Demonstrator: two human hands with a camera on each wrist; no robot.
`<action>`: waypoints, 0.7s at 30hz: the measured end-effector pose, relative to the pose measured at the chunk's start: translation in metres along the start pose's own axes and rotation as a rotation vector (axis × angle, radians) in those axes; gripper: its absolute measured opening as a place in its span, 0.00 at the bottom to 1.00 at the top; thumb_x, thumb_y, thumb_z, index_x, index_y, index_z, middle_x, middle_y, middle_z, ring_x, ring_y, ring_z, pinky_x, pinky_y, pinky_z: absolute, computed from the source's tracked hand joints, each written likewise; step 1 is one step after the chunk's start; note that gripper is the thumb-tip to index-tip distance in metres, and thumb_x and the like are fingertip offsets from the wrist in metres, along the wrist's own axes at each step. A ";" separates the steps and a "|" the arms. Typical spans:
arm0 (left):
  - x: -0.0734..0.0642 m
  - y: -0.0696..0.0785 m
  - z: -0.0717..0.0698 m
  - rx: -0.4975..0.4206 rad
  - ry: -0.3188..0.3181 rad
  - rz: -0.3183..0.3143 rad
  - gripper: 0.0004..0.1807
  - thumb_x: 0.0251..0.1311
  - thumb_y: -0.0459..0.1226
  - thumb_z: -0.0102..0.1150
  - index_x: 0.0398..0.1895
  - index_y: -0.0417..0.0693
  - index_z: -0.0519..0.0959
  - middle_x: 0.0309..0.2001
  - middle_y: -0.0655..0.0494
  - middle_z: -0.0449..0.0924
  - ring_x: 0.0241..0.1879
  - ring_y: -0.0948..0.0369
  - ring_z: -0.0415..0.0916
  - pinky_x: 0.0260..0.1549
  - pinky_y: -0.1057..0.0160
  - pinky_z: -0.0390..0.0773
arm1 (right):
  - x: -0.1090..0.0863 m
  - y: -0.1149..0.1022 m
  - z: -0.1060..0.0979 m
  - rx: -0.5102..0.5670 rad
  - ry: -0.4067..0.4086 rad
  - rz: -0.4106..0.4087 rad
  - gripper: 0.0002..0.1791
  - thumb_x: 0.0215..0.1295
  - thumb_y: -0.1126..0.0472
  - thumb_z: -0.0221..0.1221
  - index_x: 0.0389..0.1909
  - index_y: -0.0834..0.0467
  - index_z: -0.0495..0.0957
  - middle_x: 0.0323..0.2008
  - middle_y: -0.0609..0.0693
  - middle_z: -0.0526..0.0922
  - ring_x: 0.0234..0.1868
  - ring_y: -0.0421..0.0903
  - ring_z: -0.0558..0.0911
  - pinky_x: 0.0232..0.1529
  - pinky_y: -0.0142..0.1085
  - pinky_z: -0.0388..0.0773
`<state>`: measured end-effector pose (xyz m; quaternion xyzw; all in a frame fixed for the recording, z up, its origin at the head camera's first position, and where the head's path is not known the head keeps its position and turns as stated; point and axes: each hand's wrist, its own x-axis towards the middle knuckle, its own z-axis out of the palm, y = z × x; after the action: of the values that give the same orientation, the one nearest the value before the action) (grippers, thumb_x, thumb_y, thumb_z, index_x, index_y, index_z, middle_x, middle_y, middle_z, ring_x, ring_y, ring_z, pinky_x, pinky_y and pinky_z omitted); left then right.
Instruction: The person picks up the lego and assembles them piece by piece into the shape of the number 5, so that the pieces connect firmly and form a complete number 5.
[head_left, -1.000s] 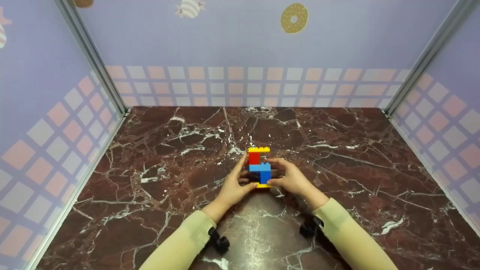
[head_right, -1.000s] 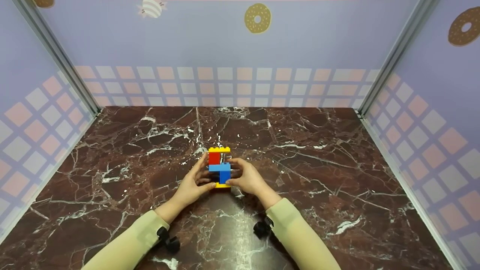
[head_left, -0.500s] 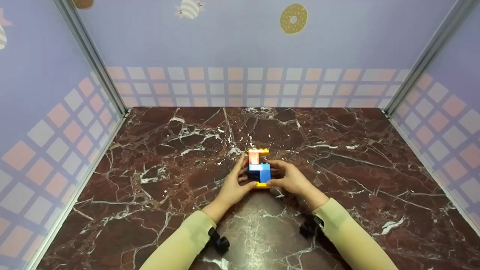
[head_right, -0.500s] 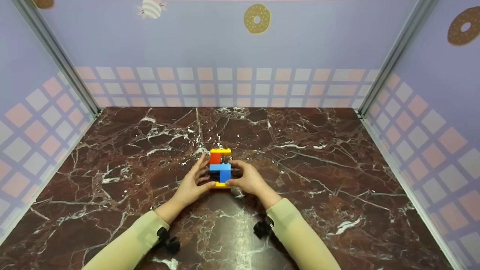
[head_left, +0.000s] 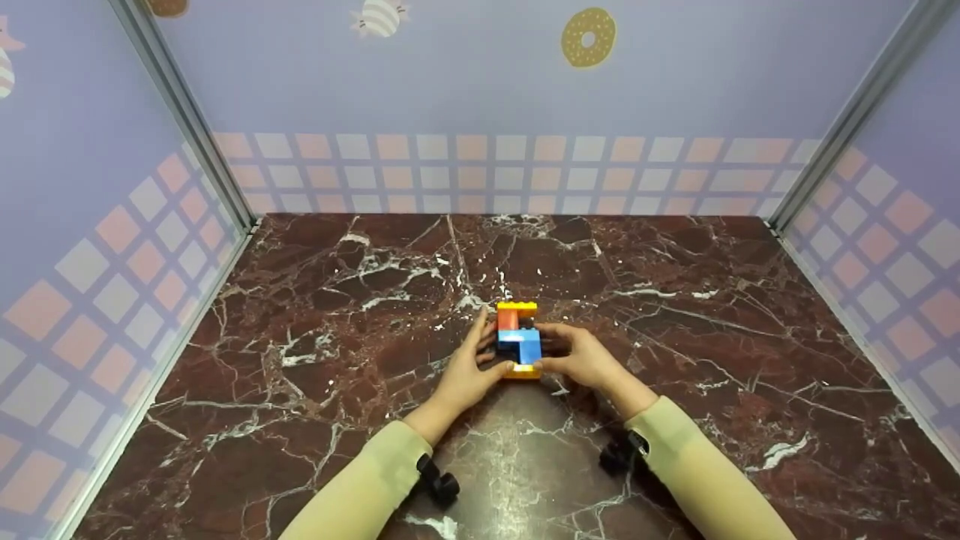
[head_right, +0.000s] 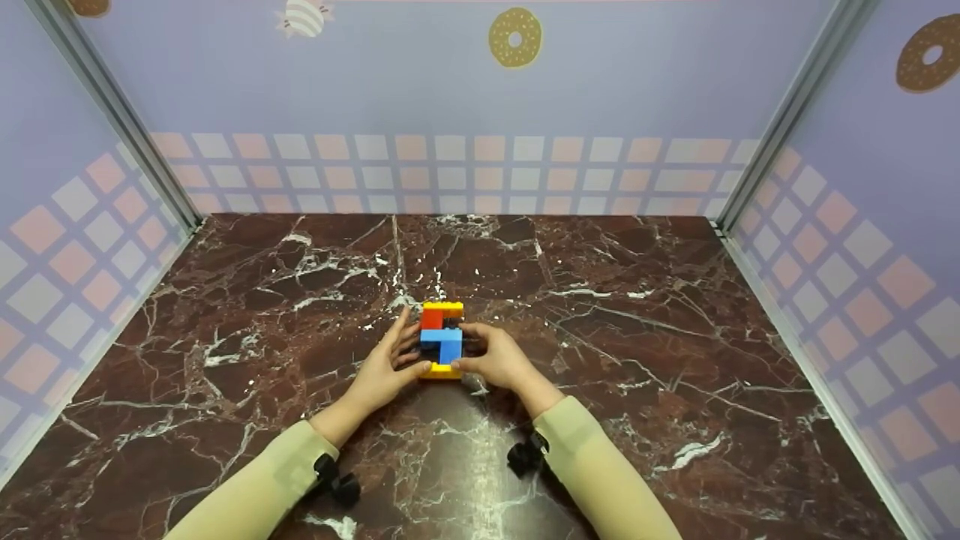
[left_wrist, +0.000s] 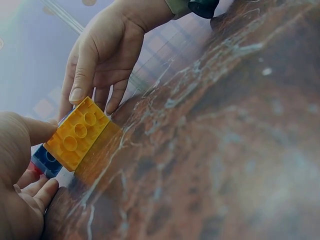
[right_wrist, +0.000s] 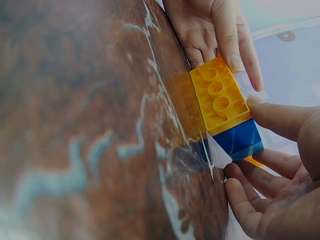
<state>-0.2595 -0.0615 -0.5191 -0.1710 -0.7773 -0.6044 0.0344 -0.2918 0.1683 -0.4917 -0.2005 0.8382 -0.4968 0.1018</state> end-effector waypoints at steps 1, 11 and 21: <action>0.000 0.000 0.000 0.001 0.000 -0.002 0.53 0.61 0.29 0.69 0.82 0.35 0.44 0.74 0.25 0.62 0.70 0.33 0.68 0.66 0.42 0.77 | 0.000 0.000 0.000 -0.003 -0.002 -0.003 0.35 0.62 0.65 0.70 0.69 0.71 0.70 0.57 0.71 0.83 0.58 0.64 0.84 0.60 0.52 0.83; 0.000 0.003 0.000 0.014 0.004 -0.007 0.51 0.62 0.29 0.68 0.81 0.32 0.45 0.73 0.25 0.63 0.70 0.33 0.68 0.66 0.42 0.77 | -0.002 0.000 -0.001 -0.005 -0.017 -0.011 0.33 0.64 0.65 0.69 0.69 0.70 0.71 0.56 0.70 0.84 0.58 0.64 0.84 0.61 0.54 0.81; 0.001 0.000 0.001 0.001 0.007 -0.011 0.51 0.62 0.28 0.67 0.81 0.31 0.45 0.73 0.25 0.63 0.70 0.33 0.68 0.67 0.42 0.76 | 0.000 0.002 0.000 -0.013 -0.015 -0.020 0.33 0.64 0.64 0.69 0.68 0.70 0.72 0.56 0.70 0.84 0.57 0.63 0.84 0.62 0.52 0.82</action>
<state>-0.2600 -0.0602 -0.5191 -0.1646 -0.7784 -0.6049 0.0342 -0.2924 0.1693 -0.4937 -0.2130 0.8388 -0.4906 0.1017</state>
